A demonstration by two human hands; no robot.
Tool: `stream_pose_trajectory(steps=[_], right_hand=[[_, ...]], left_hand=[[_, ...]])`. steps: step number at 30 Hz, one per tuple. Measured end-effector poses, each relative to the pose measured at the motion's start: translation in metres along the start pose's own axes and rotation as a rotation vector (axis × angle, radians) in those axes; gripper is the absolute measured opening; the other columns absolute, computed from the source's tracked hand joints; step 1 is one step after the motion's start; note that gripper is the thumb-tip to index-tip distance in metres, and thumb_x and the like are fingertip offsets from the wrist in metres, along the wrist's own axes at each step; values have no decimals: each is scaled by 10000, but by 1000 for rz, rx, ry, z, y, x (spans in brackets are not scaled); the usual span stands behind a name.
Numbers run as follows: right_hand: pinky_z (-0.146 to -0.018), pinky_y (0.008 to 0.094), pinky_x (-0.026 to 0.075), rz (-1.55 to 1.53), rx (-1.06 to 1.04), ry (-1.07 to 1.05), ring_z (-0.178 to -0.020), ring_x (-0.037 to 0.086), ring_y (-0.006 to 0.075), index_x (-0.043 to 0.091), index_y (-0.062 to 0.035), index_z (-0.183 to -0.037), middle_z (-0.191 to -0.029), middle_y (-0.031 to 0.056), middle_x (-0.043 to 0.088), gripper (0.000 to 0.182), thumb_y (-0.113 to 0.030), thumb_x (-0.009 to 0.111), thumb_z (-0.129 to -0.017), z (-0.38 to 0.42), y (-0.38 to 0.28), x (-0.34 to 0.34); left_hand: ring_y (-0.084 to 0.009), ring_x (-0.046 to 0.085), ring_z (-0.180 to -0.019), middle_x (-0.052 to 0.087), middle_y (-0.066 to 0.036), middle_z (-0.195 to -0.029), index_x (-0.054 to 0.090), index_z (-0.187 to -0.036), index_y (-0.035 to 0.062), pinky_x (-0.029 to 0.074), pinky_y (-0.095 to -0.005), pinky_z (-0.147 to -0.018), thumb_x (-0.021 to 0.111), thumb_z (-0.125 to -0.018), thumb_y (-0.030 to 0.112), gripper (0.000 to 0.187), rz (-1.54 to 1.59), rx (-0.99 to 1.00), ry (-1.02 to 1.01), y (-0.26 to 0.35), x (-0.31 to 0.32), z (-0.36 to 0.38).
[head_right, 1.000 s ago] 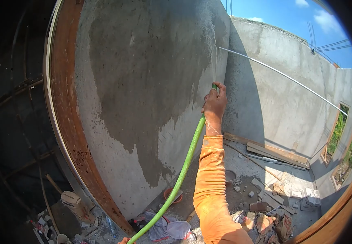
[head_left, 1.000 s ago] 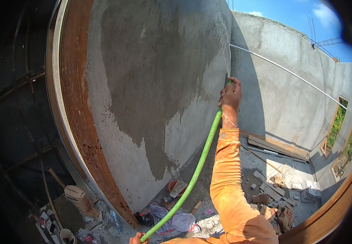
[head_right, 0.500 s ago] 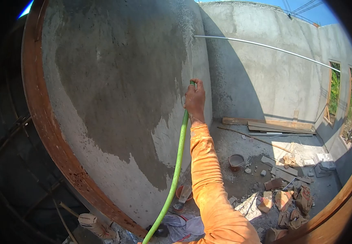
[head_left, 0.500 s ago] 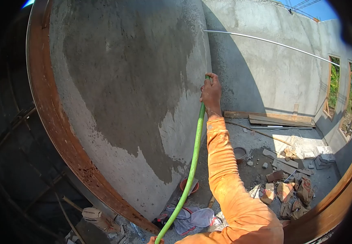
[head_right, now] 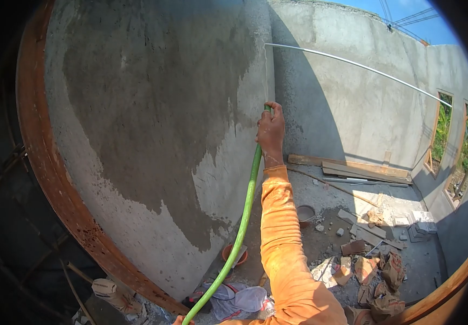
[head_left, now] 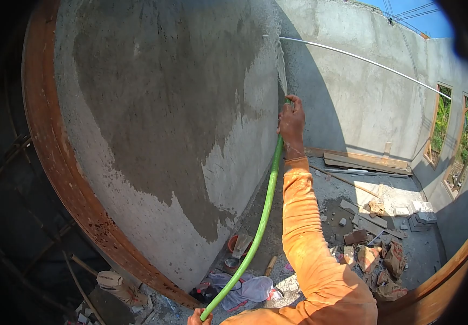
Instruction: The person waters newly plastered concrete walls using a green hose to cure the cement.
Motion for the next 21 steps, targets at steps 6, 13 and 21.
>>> stream_pose_trajectory(steps=[6, 13, 21], right_hand=[[-385, 258, 434, 15, 25, 26, -475, 449, 69, 544, -89, -1230, -684, -16, 493, 249, -123, 450, -1002, -12, 5, -14], [-362, 251, 417, -8, -27, -25, -464, 439, 60, 535, -91, -1235, -681, -14, 492, 250, -114, 464, -997, -20, 4, -31], [-358, 252, 421, 3, -29, -22, -449, 445, 64, 536, -91, -1242, -683, 0, 504, 253, -109, 469, -999, -28, 12, -43]], left_hand=[[-153, 457, -618, 501, -55, -691, 613, -983, 60, 400, -326, -561, 578, -932, 128, 92, -42, -17, -16, 17, 5, -11], [-158, 488, -641, 546, -75, -721, 616, -1017, 57, 427, -333, -580, 570, -920, 108, 119, -35, -6, -70, 11, 17, -15], [-198, 529, -653, 573, -128, -733, 635, -1107, 52, 452, -367, -603, 591, -872, 83, 240, -95, 13, -67, 13, 26, -19]])
Point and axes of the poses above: each hand's wrist, its own z-axis away from the middle knuckle, its own x-axis out of the palm, y = z × x, the point moved 2 cm from there along -z, towards the middle knuckle
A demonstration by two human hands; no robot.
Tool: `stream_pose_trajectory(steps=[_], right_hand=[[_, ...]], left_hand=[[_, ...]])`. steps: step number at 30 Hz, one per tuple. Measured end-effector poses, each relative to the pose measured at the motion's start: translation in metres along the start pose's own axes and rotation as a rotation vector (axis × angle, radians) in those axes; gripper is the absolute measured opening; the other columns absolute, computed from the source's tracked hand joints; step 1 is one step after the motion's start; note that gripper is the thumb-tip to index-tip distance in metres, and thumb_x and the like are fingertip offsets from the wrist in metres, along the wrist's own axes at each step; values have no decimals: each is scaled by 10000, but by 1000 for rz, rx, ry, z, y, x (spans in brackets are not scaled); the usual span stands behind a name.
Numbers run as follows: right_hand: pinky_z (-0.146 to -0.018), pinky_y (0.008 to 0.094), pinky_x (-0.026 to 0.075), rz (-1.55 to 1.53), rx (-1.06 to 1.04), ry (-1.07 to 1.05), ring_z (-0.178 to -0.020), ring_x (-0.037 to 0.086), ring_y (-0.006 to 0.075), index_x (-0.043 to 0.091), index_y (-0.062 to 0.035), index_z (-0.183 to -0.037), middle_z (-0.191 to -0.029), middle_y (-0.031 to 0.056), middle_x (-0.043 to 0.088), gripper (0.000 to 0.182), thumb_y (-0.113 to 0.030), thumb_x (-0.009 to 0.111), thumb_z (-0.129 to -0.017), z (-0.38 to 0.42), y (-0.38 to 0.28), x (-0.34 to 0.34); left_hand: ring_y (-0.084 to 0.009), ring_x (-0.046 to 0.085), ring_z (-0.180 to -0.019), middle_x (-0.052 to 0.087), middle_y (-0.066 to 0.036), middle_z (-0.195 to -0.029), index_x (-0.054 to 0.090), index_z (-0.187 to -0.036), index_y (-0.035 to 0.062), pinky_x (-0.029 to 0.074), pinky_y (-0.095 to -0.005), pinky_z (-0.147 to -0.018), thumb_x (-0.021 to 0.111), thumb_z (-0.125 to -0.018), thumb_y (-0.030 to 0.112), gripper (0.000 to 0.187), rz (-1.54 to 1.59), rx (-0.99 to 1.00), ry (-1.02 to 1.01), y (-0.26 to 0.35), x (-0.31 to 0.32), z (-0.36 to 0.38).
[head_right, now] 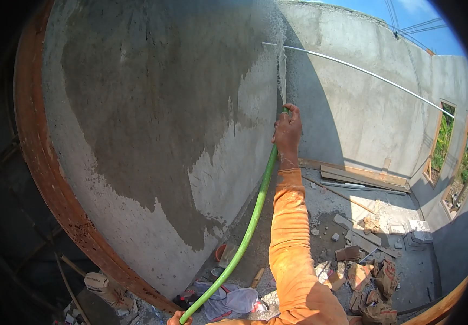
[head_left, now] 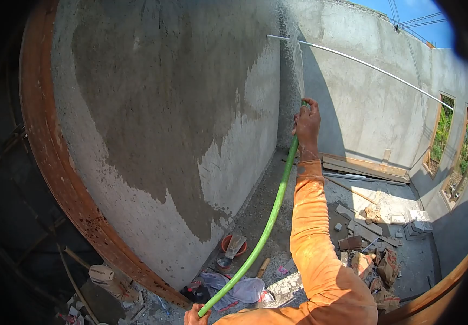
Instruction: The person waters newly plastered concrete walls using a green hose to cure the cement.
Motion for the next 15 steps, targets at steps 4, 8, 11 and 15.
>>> stream_pose_trajectory(steps=[4, 8, 11, 15], right_hand=[[-358, 250, 421, 0, 4, 4, -446, 443, 64, 537, -95, -1244, -682, -2, 506, 248, -113, 471, -1005, -3, -2, -4], [-359, 250, 422, -1, -18, -42, -450, 444, 64, 537, -98, -1249, -690, -1, 510, 250, -116, 463, -1011, -5, -7, -1], [-362, 249, 424, 10, -32, -44, -459, 448, 65, 539, -100, -1252, -699, 2, 510, 250, -122, 457, -1017, -7, -9, -1], [-362, 240, 420, 11, 2, 7, -448, 447, 63, 534, -95, -1256, -682, -3, 504, 239, -132, 446, -1037, -17, 2, -6]], left_hand=[[-215, 531, -643, 568, -138, -722, 632, -1089, 55, 452, -375, -599, 600, -874, 96, 221, 14, -20, -23, -1, 6, -2], [-245, 548, -628, 576, -153, -720, 626, -1059, 56, 460, -391, -598, 615, -878, 108, 189, 0, 6, -25, 10, 7, -6], [-258, 571, -636, 587, -161, -728, 619, -1046, 53, 469, -396, -604, 623, -879, 112, 178, -22, -3, -29, 12, 9, -8], [-264, 610, -664, 607, -177, -748, 621, -1060, 50, 482, -397, -618, 626, -878, 103, 190, -46, -37, -25, 12, 12, -12]])
Point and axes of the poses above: each hand's wrist, its own z-axis away from the middle knuckle, its own x-axis out of the palm, y = z × x, the point moved 2 cm from there along -z, towards the middle knuckle
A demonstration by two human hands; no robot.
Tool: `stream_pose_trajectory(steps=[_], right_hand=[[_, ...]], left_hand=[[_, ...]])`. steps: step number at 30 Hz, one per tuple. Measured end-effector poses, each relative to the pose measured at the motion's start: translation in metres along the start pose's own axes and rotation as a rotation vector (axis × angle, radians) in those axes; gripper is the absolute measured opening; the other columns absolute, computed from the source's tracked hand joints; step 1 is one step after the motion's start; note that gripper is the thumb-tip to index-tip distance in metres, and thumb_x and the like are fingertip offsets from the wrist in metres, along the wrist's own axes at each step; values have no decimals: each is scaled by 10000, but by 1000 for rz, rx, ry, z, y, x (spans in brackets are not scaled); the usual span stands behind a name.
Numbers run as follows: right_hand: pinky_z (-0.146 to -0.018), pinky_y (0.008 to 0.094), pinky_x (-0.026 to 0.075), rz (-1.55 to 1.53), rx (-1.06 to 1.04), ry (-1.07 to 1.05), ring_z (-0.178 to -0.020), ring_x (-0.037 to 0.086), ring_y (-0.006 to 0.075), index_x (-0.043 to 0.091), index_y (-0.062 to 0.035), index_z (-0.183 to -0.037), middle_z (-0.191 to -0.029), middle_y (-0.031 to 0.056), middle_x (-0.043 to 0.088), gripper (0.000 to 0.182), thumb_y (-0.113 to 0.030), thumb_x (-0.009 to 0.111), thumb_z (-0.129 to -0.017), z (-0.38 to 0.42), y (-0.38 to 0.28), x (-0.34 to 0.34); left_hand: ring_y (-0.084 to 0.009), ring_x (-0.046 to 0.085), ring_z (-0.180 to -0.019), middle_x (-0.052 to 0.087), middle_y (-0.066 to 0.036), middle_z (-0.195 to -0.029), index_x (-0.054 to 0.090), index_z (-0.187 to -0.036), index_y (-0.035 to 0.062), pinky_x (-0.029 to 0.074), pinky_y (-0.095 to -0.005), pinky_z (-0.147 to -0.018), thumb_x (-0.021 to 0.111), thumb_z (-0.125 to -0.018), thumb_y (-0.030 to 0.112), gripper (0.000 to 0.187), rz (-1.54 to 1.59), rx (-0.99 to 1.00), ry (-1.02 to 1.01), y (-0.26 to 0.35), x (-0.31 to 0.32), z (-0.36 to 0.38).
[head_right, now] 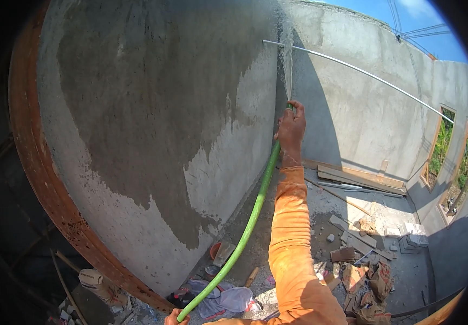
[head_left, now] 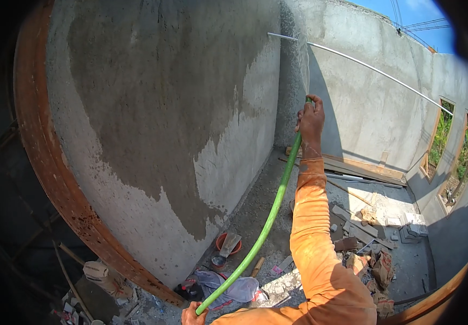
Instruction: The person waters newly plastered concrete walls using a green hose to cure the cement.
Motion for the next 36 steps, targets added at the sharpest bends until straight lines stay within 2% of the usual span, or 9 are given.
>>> stream_pose_trajectory(steps=[8, 13, 17, 20, 23, 25, 27, 30, 36], right_hand=[[-364, 253, 423, -1, 47, -13, -444, 447, 74, 539, -101, -1254, -695, 9, 510, 260, -122, 460, -1008, -2, 12, -14], [-359, 264, 416, 70, 130, 39, -431, 443, 79, 543, -98, -1250, -688, 11, 507, 264, -133, 458, -1002, 2, 37, -21], [-362, 263, 419, 135, 130, -10, -452, 457, 82, 547, -104, -1246, -690, 6, 503, 269, -133, 451, -997, 8, 38, -19], [-377, 242, 400, 184, 115, -26, -446, 432, 68, 553, -90, -1249, -657, -10, 488, 246, -159, 444, -1039, 14, 42, -14], [-383, 239, 403, 139, 162, 37, -446, 434, 69, 554, -92, -1246, -657, -14, 488, 245, -168, 447, -1040, 10, 57, -21], [-383, 236, 403, 218, 108, -7, -447, 435, 65, 555, -96, -1246, -656, -18, 486, 245, -167, 443, -1040, 12, 68, -18], [-413, 242, 388, 175, 117, -31, -514, 467, 68, 568, -114, -1225, -677, -16, 482, 256, -130, 442, -1003, 17, 64, -16], [-390, 237, 376, 36, 68, -120, -477, 439, 53, 555, -116, -1240, -653, -26, 470, 263, -122, 430, -1009, 28, 43, 4], [-350, 243, 381, -42, -15, -250, -430, 406, 47, 523, -116, -1270, -642, -23, 467, 276, -111, 422, -1013, 49, -15, 69]], left_hand=[[-362, 670, -738, 662, -209, -811, 638, -1098, 56, 506, -423, -656, 615, -856, 65, 243, 49, -125, -81, 25, -7, -1], [-401, 704, -851, 695, -226, -877, 649, -1115, 66, 532, -452, -726, 621, -846, 77, 270, -89, 14, -20, -12, 3, -5], [-410, 702, -864, 697, -229, -886, 650, -1111, 66, 535, -460, -735, 616, -850, 81, 263, -69, -31, -32, -5, -2, -4], [-408, 704, -859, 700, -224, -887, 651, -1109, 70, 537, -457, -735, 611, -857, 89, 256, -73, -32, -27, -4, -6, -2], [-407, 706, -855, 704, -221, -883, 651, -1101, 71, 539, -455, -733, 612, -860, 96, 245, -50, -57, -23, 0, -8, 0], [-409, 706, -854, 705, -219, -879, 651, -1098, 74, 542, -458, -734, 625, -874, 124, 232, 13, -41, -34, -3, -12, 2], [-412, 707, -851, 704, -220, -872, 650, -1096, 78, 543, -465, -733, 630, -882, 143, 224, -48, -25, 0, -22, -9, 3], [-431, 712, -851, 703, -229, -852, 637, -1079, 95, 542, -507, -719, 633, -907, 196, 200, -128, 8, 28, -32, -8, 2], [-436, 716, -878, 704, -236, -869, 611, -1084, 104, 551, -514, -744, 608, -906, 197, 201, -93, -14, 43, -19, -21, 12]])
Point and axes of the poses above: each hand's wrist, its own z-axis away from the middle knuckle, its own x-axis out of the palm, y = z × x, the point moved 2 cm from there along -z, towards the middle knuckle
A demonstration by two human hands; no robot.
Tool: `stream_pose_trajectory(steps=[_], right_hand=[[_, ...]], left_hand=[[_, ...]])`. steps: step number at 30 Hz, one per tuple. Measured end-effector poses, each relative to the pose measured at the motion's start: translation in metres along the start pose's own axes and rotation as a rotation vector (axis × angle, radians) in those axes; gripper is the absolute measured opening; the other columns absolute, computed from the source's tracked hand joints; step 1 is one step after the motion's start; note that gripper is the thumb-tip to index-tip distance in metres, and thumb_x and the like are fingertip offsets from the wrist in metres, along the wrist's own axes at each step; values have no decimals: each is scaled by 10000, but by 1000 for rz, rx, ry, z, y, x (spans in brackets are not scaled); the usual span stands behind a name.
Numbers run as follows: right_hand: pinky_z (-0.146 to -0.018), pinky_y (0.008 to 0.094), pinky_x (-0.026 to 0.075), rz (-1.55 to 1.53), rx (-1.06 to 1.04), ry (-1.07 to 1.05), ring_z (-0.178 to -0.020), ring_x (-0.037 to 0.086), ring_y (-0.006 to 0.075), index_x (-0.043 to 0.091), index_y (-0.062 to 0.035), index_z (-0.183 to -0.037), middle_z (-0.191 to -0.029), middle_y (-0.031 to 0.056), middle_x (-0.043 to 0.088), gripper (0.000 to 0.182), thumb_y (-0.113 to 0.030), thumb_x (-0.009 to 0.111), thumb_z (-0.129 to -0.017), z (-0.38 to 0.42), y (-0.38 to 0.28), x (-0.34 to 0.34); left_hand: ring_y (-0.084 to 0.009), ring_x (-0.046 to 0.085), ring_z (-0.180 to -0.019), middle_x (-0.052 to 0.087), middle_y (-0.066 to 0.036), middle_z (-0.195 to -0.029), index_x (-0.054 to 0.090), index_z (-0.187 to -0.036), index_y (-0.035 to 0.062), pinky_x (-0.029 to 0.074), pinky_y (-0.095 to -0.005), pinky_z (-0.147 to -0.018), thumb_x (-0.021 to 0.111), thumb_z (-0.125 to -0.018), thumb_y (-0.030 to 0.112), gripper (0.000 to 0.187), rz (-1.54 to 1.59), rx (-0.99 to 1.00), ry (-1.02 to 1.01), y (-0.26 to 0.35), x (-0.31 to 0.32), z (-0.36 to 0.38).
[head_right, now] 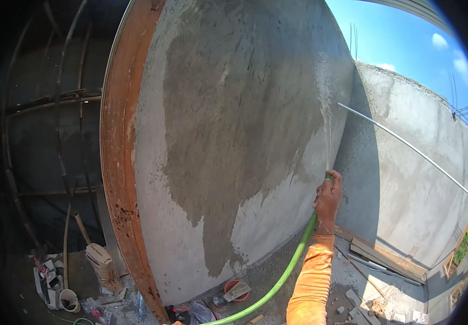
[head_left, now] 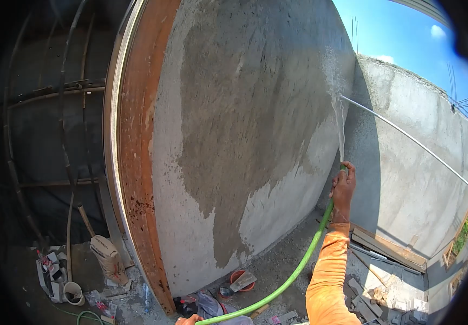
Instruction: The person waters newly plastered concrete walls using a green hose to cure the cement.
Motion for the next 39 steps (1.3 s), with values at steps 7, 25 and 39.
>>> stream_pose_trajectory(steps=[7, 25, 39], right_hand=[[-351, 226, 378, -125, -114, -124, -432, 417, 47, 532, -115, -1258, -654, -23, 468, 251, -122, 423, -1032, -1, -76, 103], [-393, 233, 451, -464, -325, -377, -495, 451, 61, 538, -106, -1228, -698, 6, 504, 211, -131, 421, -1055, -65, -300, 322], [-405, 235, 380, -189, 59, -741, -432, 396, 79, 535, -90, -1242, -645, -12, 466, 245, -141, 425, -1029, 112, -105, 350]], left_hand=[[-394, 729, -870, 695, -220, -856, 619, -1113, 102, 548, -472, -747, 612, -892, 136, 223, 102, -25, 100, -19, -6, 18], [-318, 689, -746, 692, -150, -765, 668, -997, 59, 518, -420, -670, 728, -898, 195, 178, 311, -58, 433, 46, -150, 62], [-376, 695, -687, 679, -149, -695, 661, -990, 43, 501, -463, -607, 804, -841, 176, 245, 93, 147, 427, -46, -157, 150]])
Point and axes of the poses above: each hand's wrist, its own z-axis away from the middle knuckle, its own x-axis out of the palm, y = z × x, the point moved 2 cm from there along -z, towards the middle knuckle
